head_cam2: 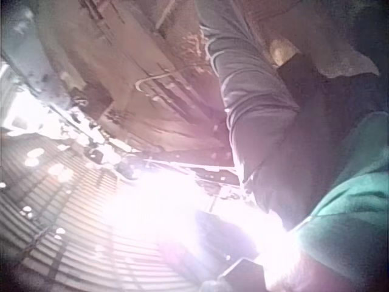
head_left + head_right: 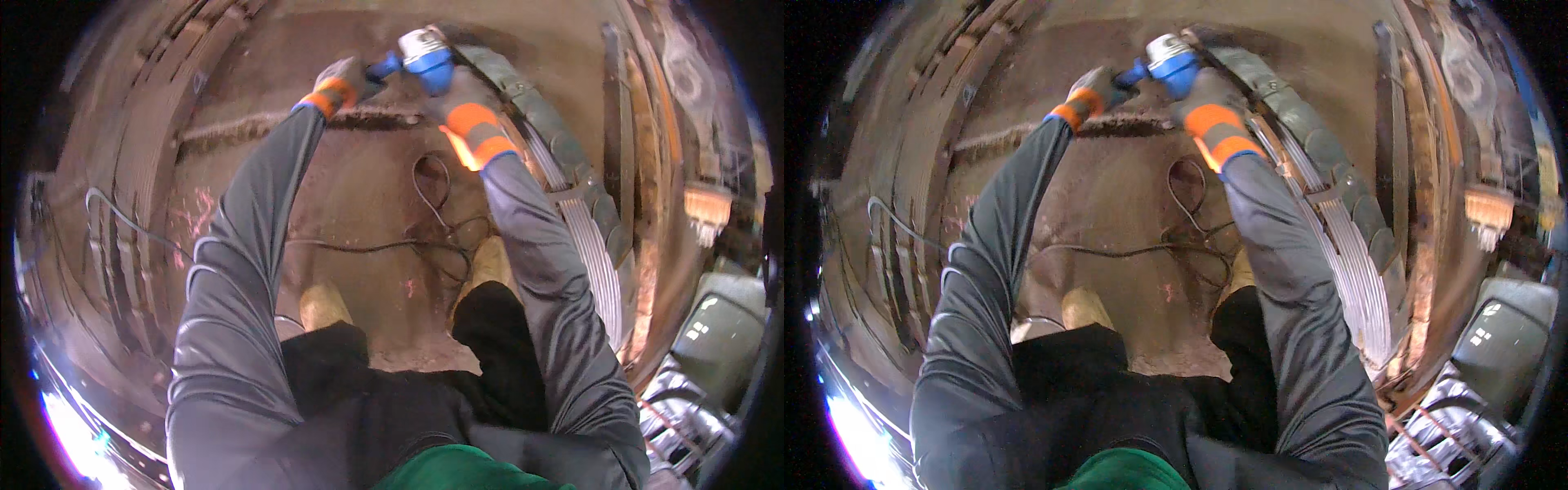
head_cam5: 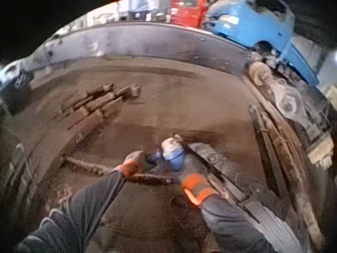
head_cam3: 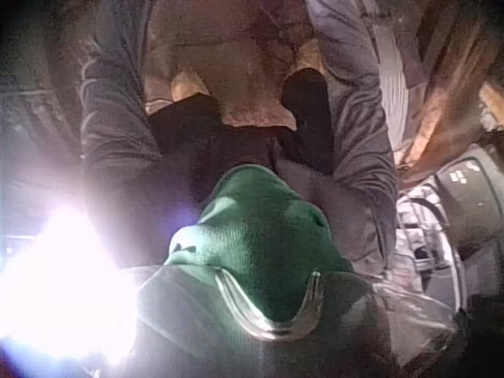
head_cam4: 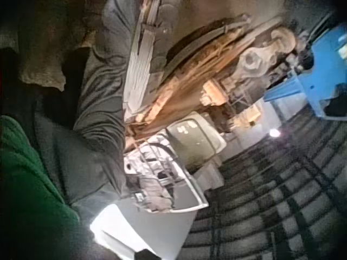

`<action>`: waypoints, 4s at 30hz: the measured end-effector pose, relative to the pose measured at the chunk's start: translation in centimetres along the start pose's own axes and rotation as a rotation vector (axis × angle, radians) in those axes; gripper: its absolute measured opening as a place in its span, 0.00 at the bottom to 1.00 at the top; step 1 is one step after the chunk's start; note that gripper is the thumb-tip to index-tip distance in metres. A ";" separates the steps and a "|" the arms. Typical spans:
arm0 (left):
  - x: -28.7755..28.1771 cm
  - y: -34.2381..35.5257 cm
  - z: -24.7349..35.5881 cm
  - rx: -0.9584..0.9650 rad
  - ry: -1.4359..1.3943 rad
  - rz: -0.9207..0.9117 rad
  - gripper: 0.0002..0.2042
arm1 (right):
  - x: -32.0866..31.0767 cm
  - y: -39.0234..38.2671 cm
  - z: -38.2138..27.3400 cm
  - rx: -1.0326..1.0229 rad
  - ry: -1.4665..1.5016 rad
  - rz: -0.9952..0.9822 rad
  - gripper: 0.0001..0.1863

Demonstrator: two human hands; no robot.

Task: The person uses an angle grinder to cut a bundle of metal rods into shorter pieces. After cutting, they move the cut pieces aside and continue cutting additional sections of the bundle. The person then stacks the cut pieces and moves them to another location in the workshop.

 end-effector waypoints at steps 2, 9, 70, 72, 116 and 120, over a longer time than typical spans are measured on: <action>0.8 0.4 -1.7 -0.056 -0.049 -0.002 0.22 | 1.0 -0.2 -0.3 0.050 0.016 0.032 0.31; 3.9 3.4 -4.5 -0.141 -0.050 0.034 0.23 | 0.3 -0.2 -0.9 -0.011 -0.101 0.119 0.29; 4.0 7.9 -6.0 -0.007 -0.289 -0.009 0.19 | -1.7 3.5 -2.2 0.074 0.003 -0.012 0.22; 4.9 6.8 -5.1 0.046 -0.347 -0.079 0.23 | -0.8 1.7 -1.2 0.047 0.043 0.066 0.22; -2.1 -12.8 24.5 0.545 0.784 0.176 0.07 | 14.5 -10.4 12.2 0.065 1.394 0.264 0.14; -2.9 -12.9 24.3 0.527 0.855 0.193 0.07 | 16.0 -9.6 10.8 0.162 1.256 0.110 0.27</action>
Point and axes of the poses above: each hand's wrist, its own y-axis towards the middle knuckle, its own x-axis out of the palm, z = x × y, the point moved 10 cm from there along y, towards the middle knuckle, and after that the axes turned 2 degrees about -z, right-handed, at the moved point
